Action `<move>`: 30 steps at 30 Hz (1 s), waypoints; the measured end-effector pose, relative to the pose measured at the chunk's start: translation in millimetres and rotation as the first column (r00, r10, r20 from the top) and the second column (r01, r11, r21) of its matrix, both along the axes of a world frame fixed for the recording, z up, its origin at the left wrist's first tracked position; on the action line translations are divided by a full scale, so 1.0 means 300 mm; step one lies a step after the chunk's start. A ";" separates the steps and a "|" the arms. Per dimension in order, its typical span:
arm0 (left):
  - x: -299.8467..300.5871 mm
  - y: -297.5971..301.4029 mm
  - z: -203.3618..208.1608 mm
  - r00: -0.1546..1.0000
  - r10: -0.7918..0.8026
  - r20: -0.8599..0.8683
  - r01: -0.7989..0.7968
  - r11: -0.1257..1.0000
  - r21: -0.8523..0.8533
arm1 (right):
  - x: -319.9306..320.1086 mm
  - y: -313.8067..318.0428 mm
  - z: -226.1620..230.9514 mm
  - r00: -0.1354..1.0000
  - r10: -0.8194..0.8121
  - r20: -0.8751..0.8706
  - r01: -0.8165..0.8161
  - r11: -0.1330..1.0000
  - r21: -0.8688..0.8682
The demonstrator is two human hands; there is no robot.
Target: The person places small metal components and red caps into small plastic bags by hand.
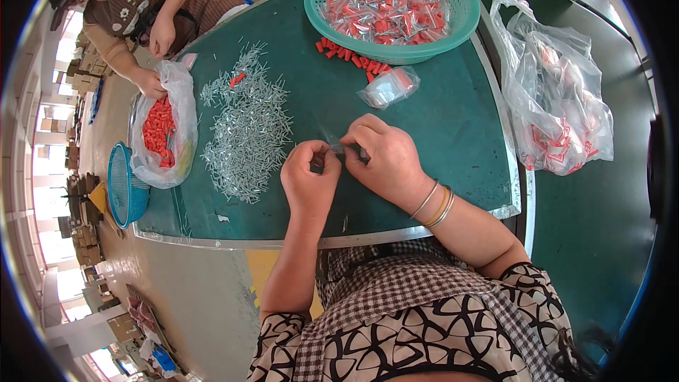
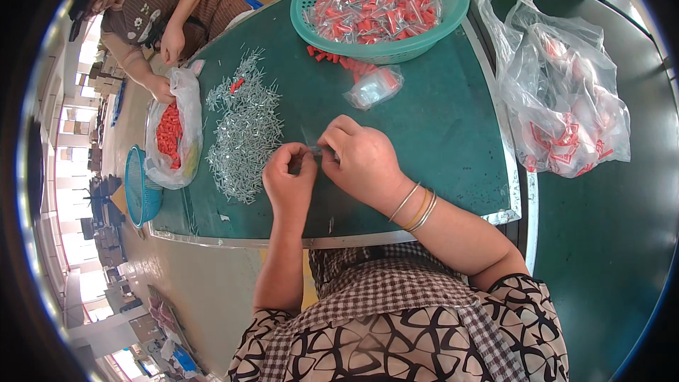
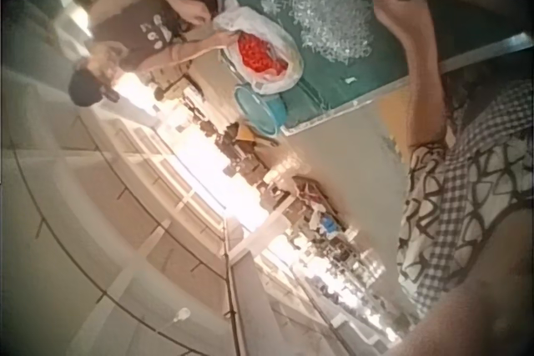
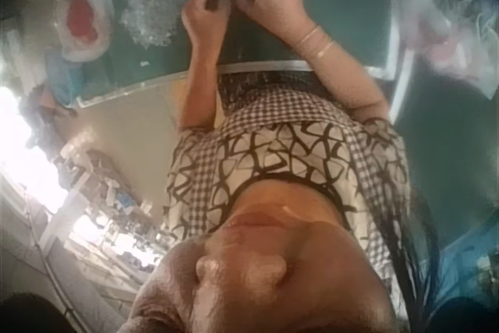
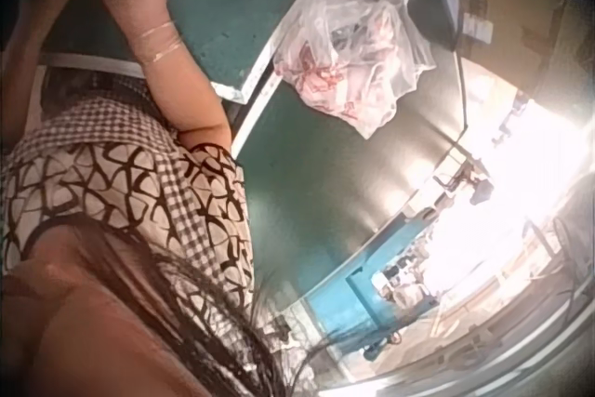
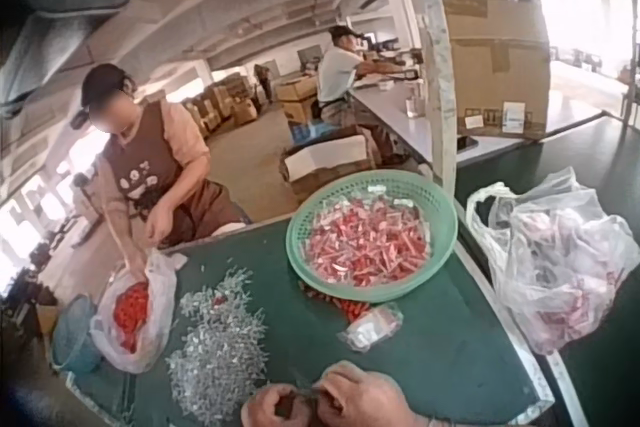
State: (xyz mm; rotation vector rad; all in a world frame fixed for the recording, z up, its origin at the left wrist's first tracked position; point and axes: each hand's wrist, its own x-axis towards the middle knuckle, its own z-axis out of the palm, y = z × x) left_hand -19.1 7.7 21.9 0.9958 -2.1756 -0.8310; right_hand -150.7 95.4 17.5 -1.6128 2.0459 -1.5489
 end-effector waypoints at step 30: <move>0.126 -0.032 0.070 0.959 -0.136 -0.250 0.224 0.904 0.365 | -0.017 0.001 0.081 0.894 0.348 0.280 -0.373 0.927 0.040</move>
